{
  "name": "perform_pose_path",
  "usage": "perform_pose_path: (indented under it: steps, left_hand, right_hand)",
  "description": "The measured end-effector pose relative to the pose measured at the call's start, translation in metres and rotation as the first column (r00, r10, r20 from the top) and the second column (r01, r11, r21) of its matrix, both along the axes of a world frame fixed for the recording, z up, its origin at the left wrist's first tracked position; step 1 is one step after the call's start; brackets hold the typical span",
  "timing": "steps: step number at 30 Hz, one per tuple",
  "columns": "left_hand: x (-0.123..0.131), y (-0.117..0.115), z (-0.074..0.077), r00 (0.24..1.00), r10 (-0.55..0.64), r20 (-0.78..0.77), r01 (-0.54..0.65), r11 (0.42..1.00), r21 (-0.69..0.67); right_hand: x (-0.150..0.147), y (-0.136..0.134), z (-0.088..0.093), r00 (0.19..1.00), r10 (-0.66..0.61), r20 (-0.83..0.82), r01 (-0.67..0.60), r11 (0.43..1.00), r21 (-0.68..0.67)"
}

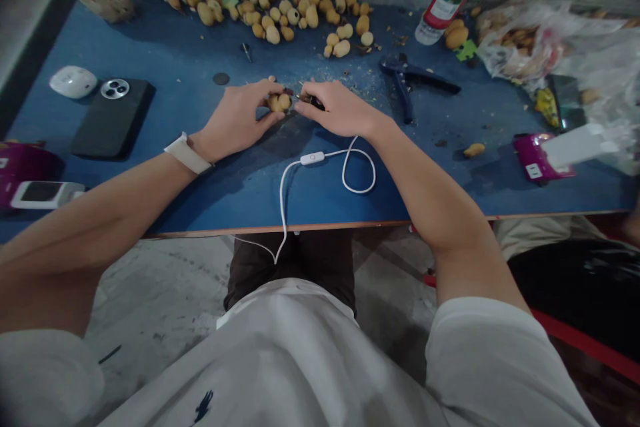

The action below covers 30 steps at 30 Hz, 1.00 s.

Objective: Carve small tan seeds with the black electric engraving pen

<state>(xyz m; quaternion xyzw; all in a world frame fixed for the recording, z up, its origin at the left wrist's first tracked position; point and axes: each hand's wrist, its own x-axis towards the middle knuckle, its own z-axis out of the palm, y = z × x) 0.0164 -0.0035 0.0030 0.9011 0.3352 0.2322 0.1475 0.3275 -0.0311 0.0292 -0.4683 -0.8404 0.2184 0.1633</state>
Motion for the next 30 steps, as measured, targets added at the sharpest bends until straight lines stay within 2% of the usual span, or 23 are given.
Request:
perform_pose_path:
  steps: [12, 23, 30]
  left_hand:
    - [0.0, 0.008, -0.004, 0.993, -0.042, 0.106, 0.043, 0.999, -0.007]
    - [0.0, 0.011, -0.008, 0.995, -0.034, 0.094, 0.036, 0.999, -0.01]
    - [0.0, 0.003, 0.0, 0.999, -0.022, 0.044, 0.023, 1.0, -0.017]
  right_hand:
    - [-0.006, -0.006, 0.007, 1.0, 0.009, -0.019, -0.009, 1.0, -0.008]
    - [-0.007, -0.006, 0.007, 0.999, 0.02, -0.032, -0.02, 1.0, 0.002]
    - [-0.007, -0.006, 0.008, 0.999, 0.035, -0.03, -0.035, 0.999, -0.003]
